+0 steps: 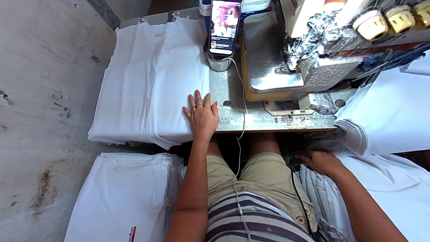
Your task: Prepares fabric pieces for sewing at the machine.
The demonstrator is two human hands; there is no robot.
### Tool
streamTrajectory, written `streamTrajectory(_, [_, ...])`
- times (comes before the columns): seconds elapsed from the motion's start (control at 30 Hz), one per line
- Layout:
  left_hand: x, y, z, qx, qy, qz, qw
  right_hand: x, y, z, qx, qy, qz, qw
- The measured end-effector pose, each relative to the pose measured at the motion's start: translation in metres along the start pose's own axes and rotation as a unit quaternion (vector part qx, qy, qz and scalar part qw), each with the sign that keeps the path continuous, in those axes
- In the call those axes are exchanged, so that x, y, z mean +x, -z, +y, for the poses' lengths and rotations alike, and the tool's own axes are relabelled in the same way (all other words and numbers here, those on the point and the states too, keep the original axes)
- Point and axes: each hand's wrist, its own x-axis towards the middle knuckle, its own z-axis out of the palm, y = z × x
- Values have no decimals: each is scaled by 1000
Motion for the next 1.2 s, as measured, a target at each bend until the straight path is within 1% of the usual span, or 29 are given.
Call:
streamTrajectory(0.1, [0, 0, 0, -2, -4, 4, 1000, -1, 0, 1, 7, 12, 4, 1000])
streamTrajectory(1.2, [0, 1, 0, 0, -3, -1, 1000, 1, 1, 0, -4, 2, -9, 1000])
